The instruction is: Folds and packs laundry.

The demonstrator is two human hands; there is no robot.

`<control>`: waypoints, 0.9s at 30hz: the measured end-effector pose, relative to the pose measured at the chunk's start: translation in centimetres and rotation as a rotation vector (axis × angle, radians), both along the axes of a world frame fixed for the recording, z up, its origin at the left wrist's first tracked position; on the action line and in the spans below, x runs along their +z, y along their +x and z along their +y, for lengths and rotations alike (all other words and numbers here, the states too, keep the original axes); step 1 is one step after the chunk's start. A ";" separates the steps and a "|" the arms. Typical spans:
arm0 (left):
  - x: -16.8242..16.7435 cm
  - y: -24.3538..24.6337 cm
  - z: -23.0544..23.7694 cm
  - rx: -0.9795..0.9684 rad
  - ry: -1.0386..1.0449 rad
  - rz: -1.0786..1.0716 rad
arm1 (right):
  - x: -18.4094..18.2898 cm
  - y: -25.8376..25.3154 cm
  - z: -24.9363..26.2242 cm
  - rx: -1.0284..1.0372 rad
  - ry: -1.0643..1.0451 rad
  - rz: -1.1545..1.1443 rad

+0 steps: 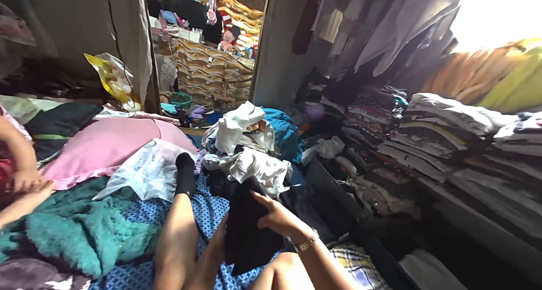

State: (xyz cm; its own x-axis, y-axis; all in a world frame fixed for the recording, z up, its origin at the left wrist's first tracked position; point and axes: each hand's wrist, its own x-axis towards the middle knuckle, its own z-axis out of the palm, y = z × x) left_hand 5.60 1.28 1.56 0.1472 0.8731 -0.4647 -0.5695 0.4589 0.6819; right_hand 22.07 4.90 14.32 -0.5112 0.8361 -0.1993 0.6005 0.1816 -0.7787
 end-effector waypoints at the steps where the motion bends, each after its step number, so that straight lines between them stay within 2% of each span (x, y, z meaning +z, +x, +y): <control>1: -1.8 0.5 0.4 -0.014 0.054 0.029 | -0.1 1.4 -1.7 -0.075 -0.030 0.079; 2: -2.5 0.7 0.0 -0.059 0.097 0.000 | -0.5 3.1 -3.4 -0.151 -0.054 0.163; 5: -1.1 1.3 -2.9 -0.181 0.104 -0.019 | -3.3 8.9 -8.3 -0.349 -0.112 0.425; 9: -3.6 3.2 -4.7 -0.447 0.052 0.025 | -9.5 15.8 -13.5 -0.549 -0.222 0.581; 12: -3.6 4.4 -5.6 -0.424 0.049 0.093 | -13.3 17.8 -15.9 -0.677 -0.273 0.675; 15: -2.2 4.5 -6.6 -0.422 0.116 0.159 | -15.3 18.0 -17.2 -0.693 -0.301 0.753; 18: -1.3 5.1 -8.2 -0.379 0.224 0.341 | -16.2 17.6 -17.5 -0.694 -0.286 0.795; 21: -1.6 5.5 -9.0 -0.327 0.357 0.706 | -16.4 17.3 -17.5 -0.682 -0.260 0.828; 24: -1.4 5.4 -9.6 -0.389 0.447 0.966 | -16.1 17.2 -18.4 -0.658 -0.234 0.821; 27: -0.9 5.5 -10.1 -0.492 0.469 1.080 | -15.9 17.3 -19.6 -0.645 -0.229 0.793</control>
